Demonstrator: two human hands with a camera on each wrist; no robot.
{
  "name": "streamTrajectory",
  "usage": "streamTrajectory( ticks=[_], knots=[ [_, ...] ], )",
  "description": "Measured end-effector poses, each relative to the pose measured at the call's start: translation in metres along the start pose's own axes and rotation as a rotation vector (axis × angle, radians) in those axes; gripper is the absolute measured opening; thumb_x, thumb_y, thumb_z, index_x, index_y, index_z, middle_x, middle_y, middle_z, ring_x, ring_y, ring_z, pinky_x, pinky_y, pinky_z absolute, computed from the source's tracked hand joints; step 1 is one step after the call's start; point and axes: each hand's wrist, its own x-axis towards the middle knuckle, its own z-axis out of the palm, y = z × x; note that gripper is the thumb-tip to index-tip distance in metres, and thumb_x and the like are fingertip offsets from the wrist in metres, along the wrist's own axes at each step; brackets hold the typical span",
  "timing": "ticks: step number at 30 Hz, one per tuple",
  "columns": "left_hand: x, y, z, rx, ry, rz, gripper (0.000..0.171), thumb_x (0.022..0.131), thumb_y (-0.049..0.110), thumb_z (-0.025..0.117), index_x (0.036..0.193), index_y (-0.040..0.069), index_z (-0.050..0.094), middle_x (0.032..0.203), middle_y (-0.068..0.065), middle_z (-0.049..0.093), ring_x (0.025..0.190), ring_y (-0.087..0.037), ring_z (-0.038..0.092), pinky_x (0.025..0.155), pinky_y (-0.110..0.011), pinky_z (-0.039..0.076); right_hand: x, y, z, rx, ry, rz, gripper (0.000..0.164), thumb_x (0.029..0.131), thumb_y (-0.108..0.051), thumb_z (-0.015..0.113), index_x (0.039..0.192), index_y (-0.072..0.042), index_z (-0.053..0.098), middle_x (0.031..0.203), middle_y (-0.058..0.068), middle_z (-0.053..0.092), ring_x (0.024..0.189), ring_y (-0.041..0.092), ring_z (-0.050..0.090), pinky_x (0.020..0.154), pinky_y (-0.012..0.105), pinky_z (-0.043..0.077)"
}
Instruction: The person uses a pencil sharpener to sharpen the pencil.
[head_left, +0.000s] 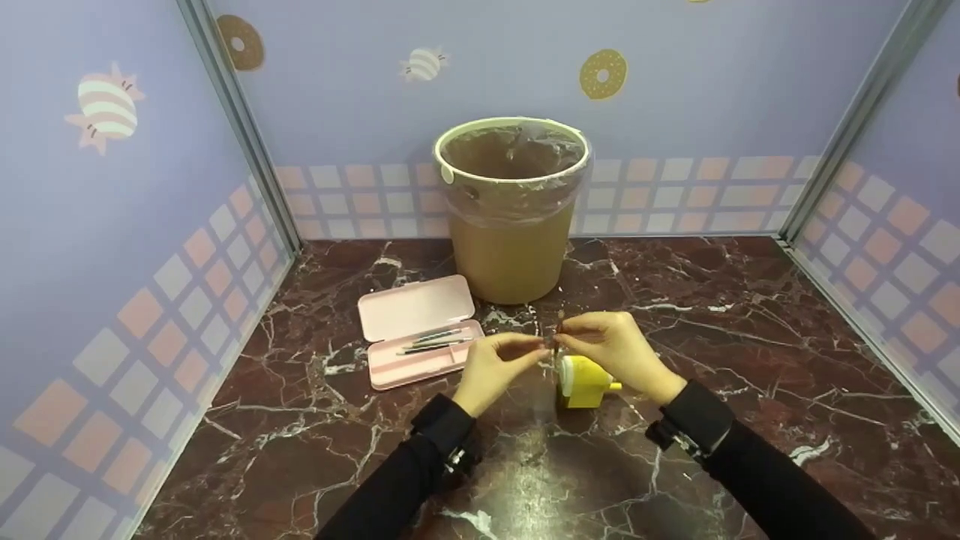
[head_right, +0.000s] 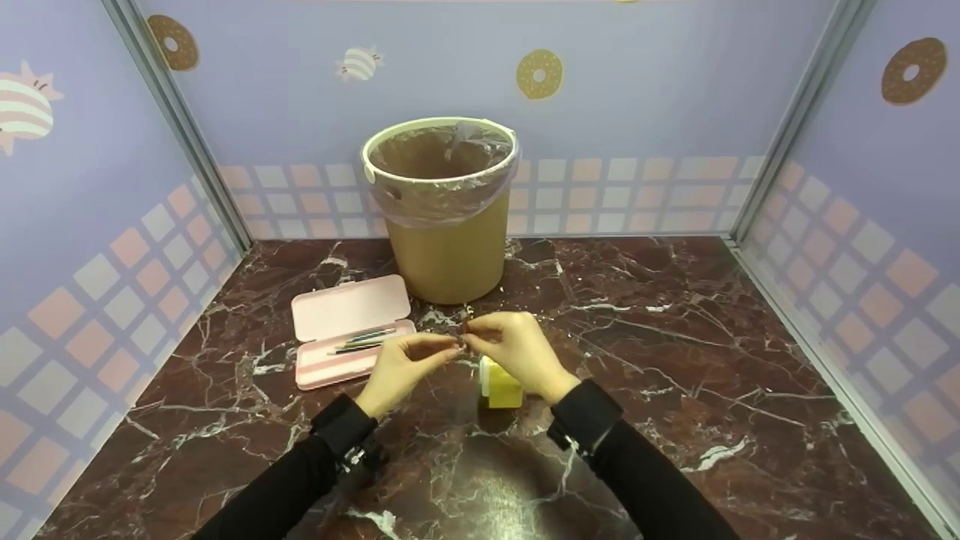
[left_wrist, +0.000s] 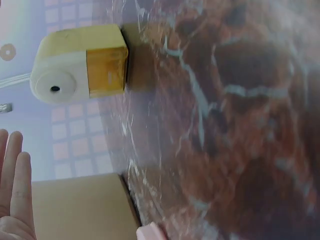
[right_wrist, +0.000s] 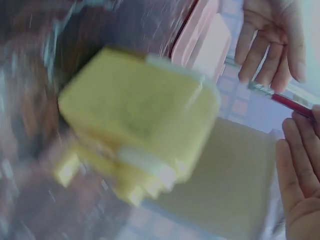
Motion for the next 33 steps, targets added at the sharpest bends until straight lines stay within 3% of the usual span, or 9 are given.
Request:
streamTrajectory(
  ticks=[4, 8, 11, 14, 18, 22, 28, 33],
  knots=[
    [0.002, 0.006, -0.003, 0.027, -0.010, 0.081, 0.027, 0.084, 0.005, 0.081, 0.110, -0.001, 0.076, 0.105, -0.018, 0.079, 0.096, -0.030, 0.078, 0.087, -0.033, 0.062, 0.006, -0.005, -0.003, -0.366, -0.025, -0.293, 0.013, 0.085, -0.009, 0.081, 0.098, -0.006, 0.080, 0.091, 0.006, 0.080, 0.080, 0.019, 0.075, 0.073, 0.032, 0.062],
    [0.001, 0.010, -0.005, 0.202, 0.004, 0.227, 0.030, 0.083, 0.008, 0.083, 0.111, 0.003, 0.077, 0.106, -0.014, 0.080, 0.096, -0.027, 0.078, 0.087, -0.035, 0.062, 0.011, -0.008, -0.003, -0.703, -0.059, -0.512, 0.008, 0.083, -0.012, 0.081, 0.090, -0.009, 0.077, 0.084, 0.002, 0.076, 0.076, 0.017, 0.071, 0.070, 0.032, 0.060],
    [0.000, 0.012, -0.006, 0.354, 0.027, 0.334, 0.030, 0.082, 0.013, 0.084, 0.111, 0.006, 0.078, 0.108, -0.010, 0.080, 0.097, -0.022, 0.077, 0.088, -0.031, 0.060, 0.013, -0.010, -0.001, -0.891, -0.096, -0.608, 0.007, 0.081, -0.009, 0.079, 0.087, -0.009, 0.075, 0.081, 0.001, 0.073, 0.075, 0.017, 0.069, 0.072, 0.030, 0.059],
    [-0.001, 0.012, -0.006, 0.453, 0.032, 0.415, 0.027, 0.083, 0.016, 0.083, 0.110, 0.009, 0.079, 0.107, -0.006, 0.081, 0.096, -0.018, 0.077, 0.087, -0.027, 0.059, 0.013, -0.011, 0.001, -0.997, -0.129, -0.643, 0.009, 0.077, -0.008, 0.079, 0.085, -0.009, 0.074, 0.080, 0.000, 0.072, 0.075, 0.016, 0.067, 0.071, 0.029, 0.058],
    [-0.003, 0.011, -0.006, 0.533, 0.046, 0.496, 0.021, 0.084, 0.016, 0.082, 0.105, 0.011, 0.080, 0.100, -0.004, 0.081, 0.090, -0.015, 0.078, 0.083, -0.026, 0.060, 0.012, -0.012, 0.003, -1.041, -0.158, -0.638, 0.008, 0.076, -0.011, 0.079, 0.082, -0.011, 0.073, 0.079, -0.001, 0.071, 0.074, 0.015, 0.066, 0.069, 0.029, 0.057],
    [-0.003, 0.009, -0.007, 0.565, 0.054, 0.533, 0.018, 0.084, 0.014, 0.082, 0.101, 0.011, 0.081, 0.096, -0.005, 0.081, 0.085, -0.015, 0.078, 0.080, -0.026, 0.060, 0.012, -0.013, 0.005, -1.050, -0.162, -0.633, 0.007, 0.077, -0.014, 0.079, 0.080, -0.012, 0.073, 0.078, -0.002, 0.070, 0.073, 0.015, 0.065, 0.070, 0.029, 0.057],
    [-0.003, 0.008, -0.010, 0.520, 0.061, 0.491, 0.016, 0.084, 0.013, 0.082, 0.100, 0.012, 0.082, 0.096, -0.004, 0.082, 0.088, -0.016, 0.078, 0.082, -0.027, 0.060, 0.012, -0.012, 0.004, -0.965, -0.133, -0.621, 0.009, 0.078, -0.010, 0.080, 0.082, -0.011, 0.072, 0.079, -0.001, 0.071, 0.073, 0.015, 0.067, 0.070, 0.028, 0.058],
    [-0.005, 0.007, -0.015, 0.466, 0.092, 0.442, 0.015, 0.084, 0.012, 0.082, 0.100, 0.011, 0.082, 0.097, -0.004, 0.082, 0.089, -0.016, 0.078, 0.083, -0.028, 0.060, 0.008, -0.002, -0.003, -0.814, -0.106, -0.534, 0.011, 0.083, -0.013, 0.081, 0.091, -0.008, 0.076, 0.086, 0.003, 0.076, 0.078, 0.019, 0.072, 0.072, 0.032, 0.061]
  ],
)
